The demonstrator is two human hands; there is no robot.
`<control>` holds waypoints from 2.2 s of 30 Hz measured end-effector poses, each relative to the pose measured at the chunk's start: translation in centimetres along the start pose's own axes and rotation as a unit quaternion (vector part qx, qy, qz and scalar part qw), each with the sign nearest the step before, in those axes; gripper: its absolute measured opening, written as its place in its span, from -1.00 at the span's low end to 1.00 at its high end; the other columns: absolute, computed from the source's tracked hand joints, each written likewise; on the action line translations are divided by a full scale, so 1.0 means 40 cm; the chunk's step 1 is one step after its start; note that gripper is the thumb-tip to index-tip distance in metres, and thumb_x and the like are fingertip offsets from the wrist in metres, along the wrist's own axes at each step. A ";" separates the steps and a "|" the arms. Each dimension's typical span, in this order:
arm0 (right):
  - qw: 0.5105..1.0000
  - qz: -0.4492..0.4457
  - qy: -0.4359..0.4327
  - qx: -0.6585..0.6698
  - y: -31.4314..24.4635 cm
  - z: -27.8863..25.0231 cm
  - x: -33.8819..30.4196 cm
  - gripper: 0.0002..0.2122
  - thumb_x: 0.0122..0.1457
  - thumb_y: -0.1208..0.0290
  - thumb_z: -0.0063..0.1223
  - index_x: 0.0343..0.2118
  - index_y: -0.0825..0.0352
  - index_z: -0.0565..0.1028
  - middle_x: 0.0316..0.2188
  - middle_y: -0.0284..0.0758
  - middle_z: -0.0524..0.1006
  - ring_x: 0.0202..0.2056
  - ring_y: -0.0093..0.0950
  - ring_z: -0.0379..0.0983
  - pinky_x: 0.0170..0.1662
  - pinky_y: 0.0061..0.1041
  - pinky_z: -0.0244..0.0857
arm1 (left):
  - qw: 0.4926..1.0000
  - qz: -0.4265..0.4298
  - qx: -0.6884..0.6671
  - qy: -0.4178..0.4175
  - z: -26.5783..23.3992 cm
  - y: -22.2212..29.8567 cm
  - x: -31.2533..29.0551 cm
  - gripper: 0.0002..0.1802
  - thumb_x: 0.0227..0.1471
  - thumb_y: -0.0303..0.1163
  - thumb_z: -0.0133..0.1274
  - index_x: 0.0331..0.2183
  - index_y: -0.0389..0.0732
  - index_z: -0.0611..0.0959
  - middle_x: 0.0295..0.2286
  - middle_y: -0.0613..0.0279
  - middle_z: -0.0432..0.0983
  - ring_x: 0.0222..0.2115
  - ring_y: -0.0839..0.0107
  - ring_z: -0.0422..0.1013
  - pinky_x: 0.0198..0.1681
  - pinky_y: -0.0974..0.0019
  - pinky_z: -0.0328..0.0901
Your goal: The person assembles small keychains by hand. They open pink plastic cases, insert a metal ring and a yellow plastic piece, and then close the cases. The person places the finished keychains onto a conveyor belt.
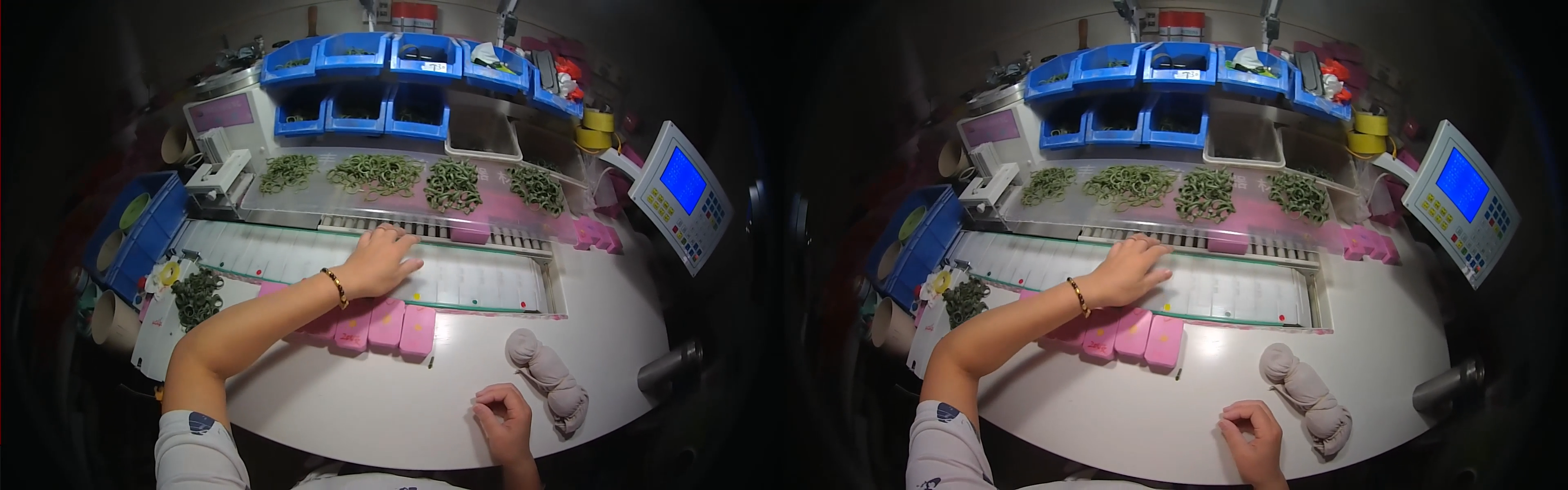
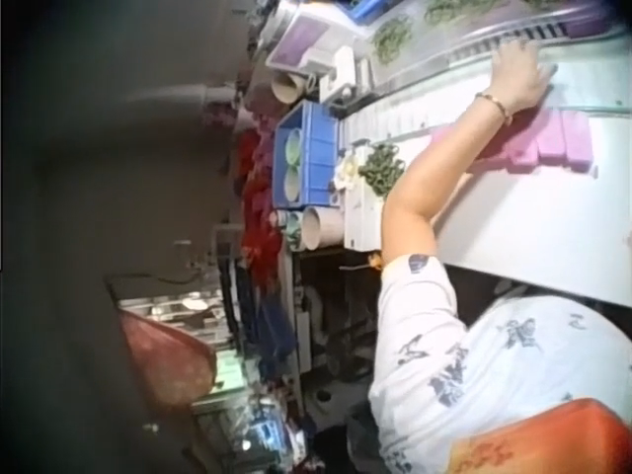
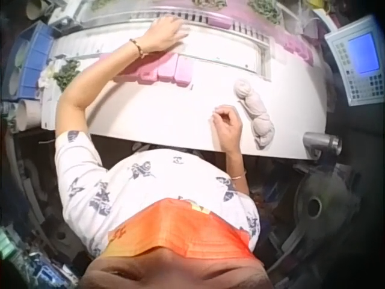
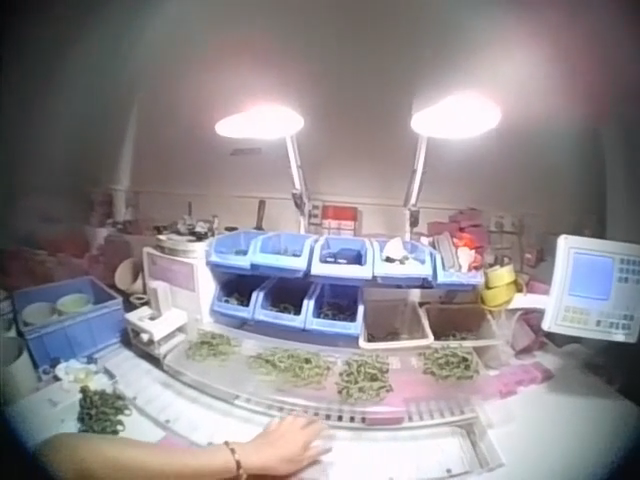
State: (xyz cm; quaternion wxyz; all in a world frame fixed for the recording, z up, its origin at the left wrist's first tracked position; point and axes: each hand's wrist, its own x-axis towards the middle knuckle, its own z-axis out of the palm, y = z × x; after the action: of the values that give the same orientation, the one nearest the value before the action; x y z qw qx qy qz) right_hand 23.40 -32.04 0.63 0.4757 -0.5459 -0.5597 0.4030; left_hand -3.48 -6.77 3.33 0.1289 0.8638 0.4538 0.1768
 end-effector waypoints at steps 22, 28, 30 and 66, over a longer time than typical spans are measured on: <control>1.000 -0.009 0.002 0.008 0.008 -0.004 0.003 -0.89 0.12 0.68 0.20 -0.30 0.43 0.52 -0.23 -0.25 0.53 -0.26 -0.52 0.55 -0.18 -0.58 0.48 | 0.998 0.014 -0.055 -0.034 0.142 0.129 0.208 -0.46 0.24 -0.09 -0.05 0.13 -0.19 0.51 0.19 0.10 0.36 0.25 0.10 0.18 0.31 -0.14 -0.06; 1.000 -0.019 -0.001 0.004 0.005 -0.002 0.003 -0.88 0.09 0.69 0.21 -0.32 0.43 0.52 -0.25 -0.24 0.54 -0.27 -0.51 0.55 -0.19 -0.58 0.48 | 0.999 0.016 -0.042 -0.003 0.058 0.081 0.101 -0.53 0.25 -0.18 -0.05 0.12 -0.17 0.52 0.18 0.05 0.37 0.22 0.11 0.23 0.28 -0.05 0.01; 1.000 -0.020 0.000 0.002 0.003 0.000 0.003 -0.88 0.08 0.70 0.21 -0.32 0.43 0.52 -0.25 -0.24 0.54 -0.28 -0.51 0.55 -0.20 -0.58 0.48 | 0.998 0.018 -0.057 0.014 0.029 0.035 0.056 -0.55 0.26 -0.17 -0.05 0.10 -0.16 0.54 0.14 0.02 0.41 0.20 0.10 0.26 0.26 -0.02 0.04; 0.958 -0.148 -0.146 -0.197 -0.053 0.115 0.181 -0.49 0.05 0.52 0.33 0.05 0.45 0.36 -0.09 -0.07 0.45 -0.02 -0.17 0.44 0.06 -0.33 0.41 | 0.972 0.148 0.069 0.167 -0.133 0.193 -0.670 -0.63 0.05 -0.35 0.20 -0.05 -0.11 0.66 0.00 0.10 0.53 0.00 0.08 0.46 0.07 0.06 0.38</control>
State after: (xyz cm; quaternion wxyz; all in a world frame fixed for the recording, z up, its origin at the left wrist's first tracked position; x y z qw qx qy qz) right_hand 18.80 -24.68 2.33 0.3261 -0.4746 -0.7661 0.2854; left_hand -14.12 -32.95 6.02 -0.0361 0.8867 0.3468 0.3036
